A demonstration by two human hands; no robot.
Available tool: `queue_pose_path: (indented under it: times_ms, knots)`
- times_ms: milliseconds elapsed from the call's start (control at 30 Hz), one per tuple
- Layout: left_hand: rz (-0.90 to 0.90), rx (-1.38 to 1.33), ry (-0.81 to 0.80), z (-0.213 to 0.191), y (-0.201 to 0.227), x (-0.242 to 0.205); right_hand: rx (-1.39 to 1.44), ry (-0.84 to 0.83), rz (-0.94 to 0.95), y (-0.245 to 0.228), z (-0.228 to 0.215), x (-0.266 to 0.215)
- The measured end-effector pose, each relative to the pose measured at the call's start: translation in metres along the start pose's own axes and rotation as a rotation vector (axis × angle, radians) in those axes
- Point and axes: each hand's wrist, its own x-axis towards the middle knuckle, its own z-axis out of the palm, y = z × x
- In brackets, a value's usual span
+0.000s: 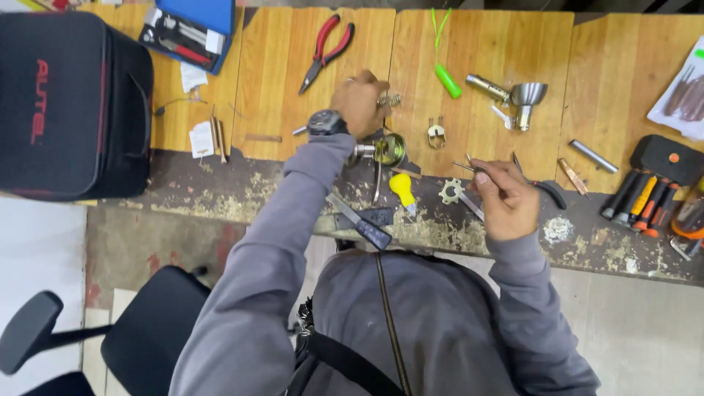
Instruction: The person is repairing a lock by assembling internal components like pins and springs into a cylinder and filing a metal component to fit.
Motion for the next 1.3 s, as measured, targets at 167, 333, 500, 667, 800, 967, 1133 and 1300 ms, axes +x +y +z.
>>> queue_pose_path:
  times_ms: [167, 333, 500, 667, 800, 967, 1133, 1300]
  knots:
    - [0.09, 0.013, -0.134, 0.018, -0.017, 0.027, 0.141, 0.223, 0.075, -0.001, 0.005, -0.004]
    - [0.439, -0.486, 0.141, -0.055, 0.016, -0.008, 0.232, 0.249, 0.055, -0.025, 0.011, 0.019]
    - [0.663, -0.7, 0.344, -0.126, 0.061, -0.058, 0.207, 0.226, -0.077, -0.078, 0.021, 0.057]
    - [0.678, -0.693, 0.471, -0.151, 0.068, -0.076, 0.252, 0.166, -0.124, -0.093, 0.029, 0.072]
    - [0.727, -0.65, 0.562, -0.147, 0.067, -0.084, 0.198, 0.063, -0.136, -0.092, 0.025, 0.07]
    - [0.719, -0.586, 0.618, -0.152, 0.07, -0.09, 0.2, 0.005, -0.117, -0.101, 0.024, 0.072]
    - [0.776, -0.455, 0.56, -0.165, 0.067, -0.093, 0.095, -0.006, 0.076, -0.122, 0.027, 0.072]
    - [0.767, -0.507, 0.598, -0.16, 0.076, -0.097, 0.157, -0.052, 0.039, -0.117, 0.033, 0.07]
